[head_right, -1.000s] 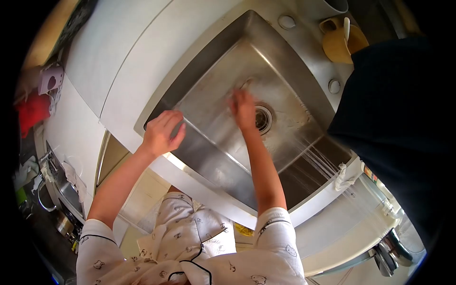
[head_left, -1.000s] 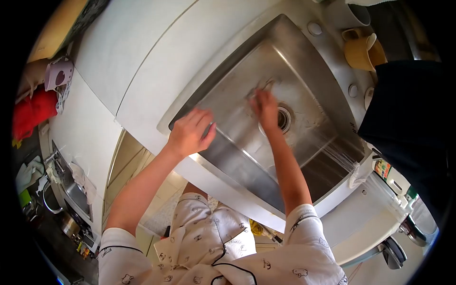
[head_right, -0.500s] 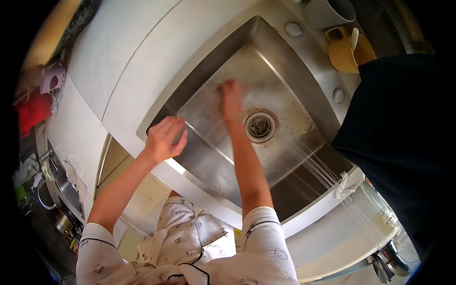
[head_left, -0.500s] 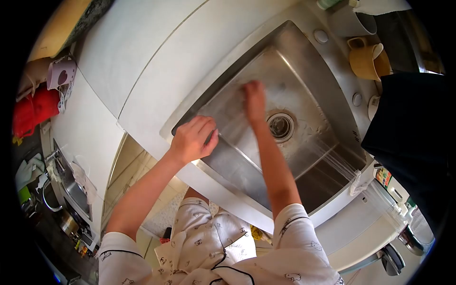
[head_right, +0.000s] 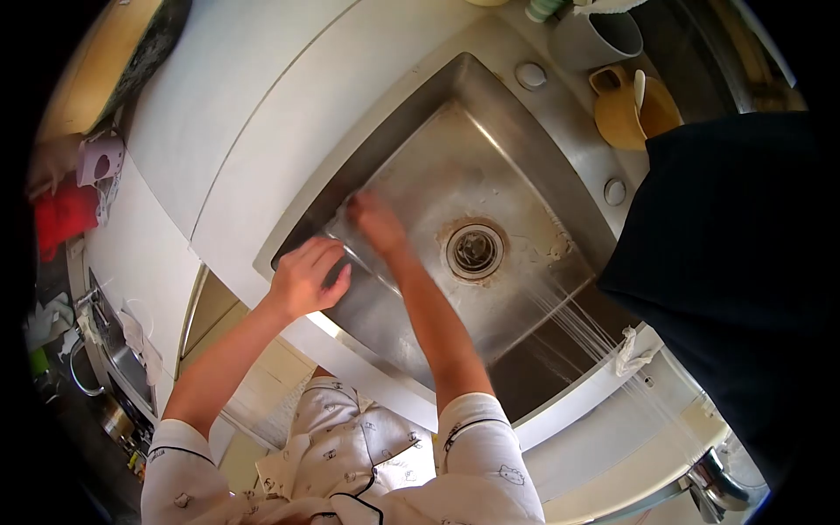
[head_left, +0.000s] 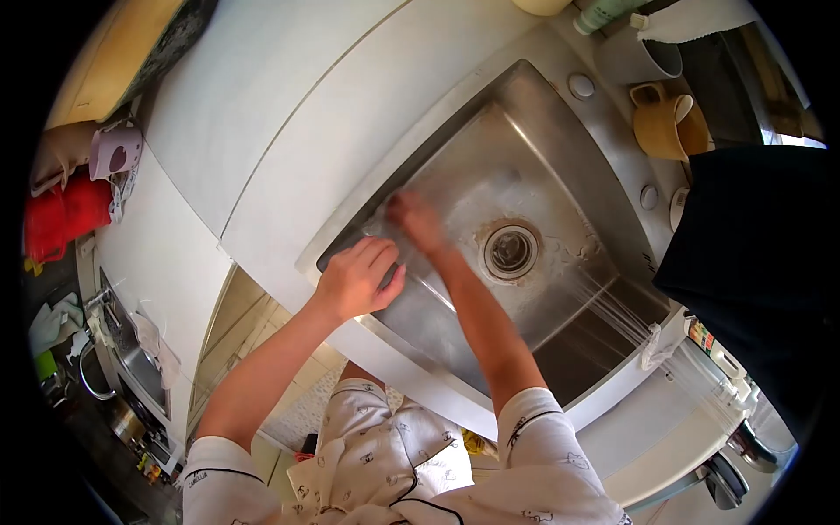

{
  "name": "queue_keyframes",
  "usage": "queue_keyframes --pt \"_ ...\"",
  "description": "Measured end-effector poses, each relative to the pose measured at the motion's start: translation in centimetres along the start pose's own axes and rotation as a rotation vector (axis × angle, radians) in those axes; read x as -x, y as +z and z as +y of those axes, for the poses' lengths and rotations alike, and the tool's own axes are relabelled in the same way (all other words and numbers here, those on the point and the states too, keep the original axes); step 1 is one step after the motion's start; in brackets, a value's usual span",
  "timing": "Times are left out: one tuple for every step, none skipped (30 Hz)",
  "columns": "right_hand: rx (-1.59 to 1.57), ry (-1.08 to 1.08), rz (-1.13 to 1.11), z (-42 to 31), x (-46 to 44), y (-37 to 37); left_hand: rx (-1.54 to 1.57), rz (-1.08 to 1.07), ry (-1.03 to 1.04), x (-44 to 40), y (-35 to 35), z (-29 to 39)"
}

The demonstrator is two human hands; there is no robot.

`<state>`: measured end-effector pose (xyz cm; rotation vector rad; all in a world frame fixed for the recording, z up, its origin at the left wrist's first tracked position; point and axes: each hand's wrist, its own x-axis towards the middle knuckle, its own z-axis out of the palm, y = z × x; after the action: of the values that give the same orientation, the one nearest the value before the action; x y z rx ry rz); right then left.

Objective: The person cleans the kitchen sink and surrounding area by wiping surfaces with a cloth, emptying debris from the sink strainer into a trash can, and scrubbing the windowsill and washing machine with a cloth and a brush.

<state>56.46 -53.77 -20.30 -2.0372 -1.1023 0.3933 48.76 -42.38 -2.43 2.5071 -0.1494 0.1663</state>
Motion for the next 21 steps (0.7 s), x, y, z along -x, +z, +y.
queue_keyframes --pt "0.071 0.040 0.134 1.6 -1.1 -1.7 -0.002 0.001 0.003 0.1 0.1 -0.1" --pt "0.142 0.084 0.268 3.9 -1.7 -3.6 -0.004 -0.002 0.006 0.3 0.1 -0.1" --pt "0.155 0.180 0.328 6.8 -2.1 -5.2 0.004 -0.010 0.001 0.4 0.2 0.0" --pt "0.178 0.322 0.500 9.0 -2.3 -6.9 0.007 -0.012 -0.001 0.3 0.2 0.0" --pt "0.224 0.361 0.577 9.1 -2.5 -7.0 0.008 -0.013 0.000 0.1 0.1 0.1" --pt "0.273 0.401 0.651 9.0 -2.8 -7.1 0.004 -0.019 0.003 -0.1 0.0 0.0" --pt "0.325 0.439 0.725 9.0 -3.0 -7.2 0.003 -0.024 0.007 -0.2 -0.1 0.1" --pt "0.380 0.479 0.794 8.8 -3.0 -7.4 0.007 -0.028 0.008 -0.3 -0.1 0.3" --pt "0.436 0.515 0.863 8.7 -3.0 -7.5 0.002 -0.019 0.021 -0.4 0.0 0.4" --pt "0.301 0.427 0.749 8.3 -2.8 -5.6 -0.006 -0.011 0.036 -0.4 0.0 0.2" --pt "0.168 0.344 0.633 6.9 -2.3 -2.9 -0.013 -0.007 0.050 -0.3 0.0 0.1" --pt "0.133 0.292 0.523 3.7 -1.8 -1.7 -0.006 -0.008 0.046 -0.3 -0.1 0.1" --pt "0.100 0.241 0.414 1.5 -1.3 -1.5 0.001 -0.009 0.043 -0.4 -0.1 0.0" --pt "0.138 0.201 0.322 2.0 -1.0 -2.4 0.009 -0.013 0.038 -0.3 -0.1 0.1" --pt "0.173 0.161 0.228 3.2 -0.7 -3.7 0.019 -0.023 0.031 -0.2 -0.1 0.1" --pt "0.205 0.119 0.134 4.5 -0.3 -4.9 0.027 -0.032 0.023 -0.2 -0.1 -0.1" --pt "0.341 0.251 0.250 6.0 0.4 -5.9 0.038 -0.044 0.013 -0.1 -0.1 0.0" --pt "0.272 0.407 0.387 7.2 1.1 -7.8 0.033 -0.039 0.011 -0.1 0.0 0.1" --pt "0.201 0.561 0.527 8.2 1.9 -9.9 0.026 -0.033 0.012 -0.2 0.0 0.1" --pt "0.295 0.570 0.542 8.7 3.7 -11.7 0.020 -0.027 0.010 -0.2 -0.1 0.2" --pt "0.392 0.579 0.554 8.8 6.0 -13.5 0.037 -0.039 0.008 -0.2 -0.2 0.2"
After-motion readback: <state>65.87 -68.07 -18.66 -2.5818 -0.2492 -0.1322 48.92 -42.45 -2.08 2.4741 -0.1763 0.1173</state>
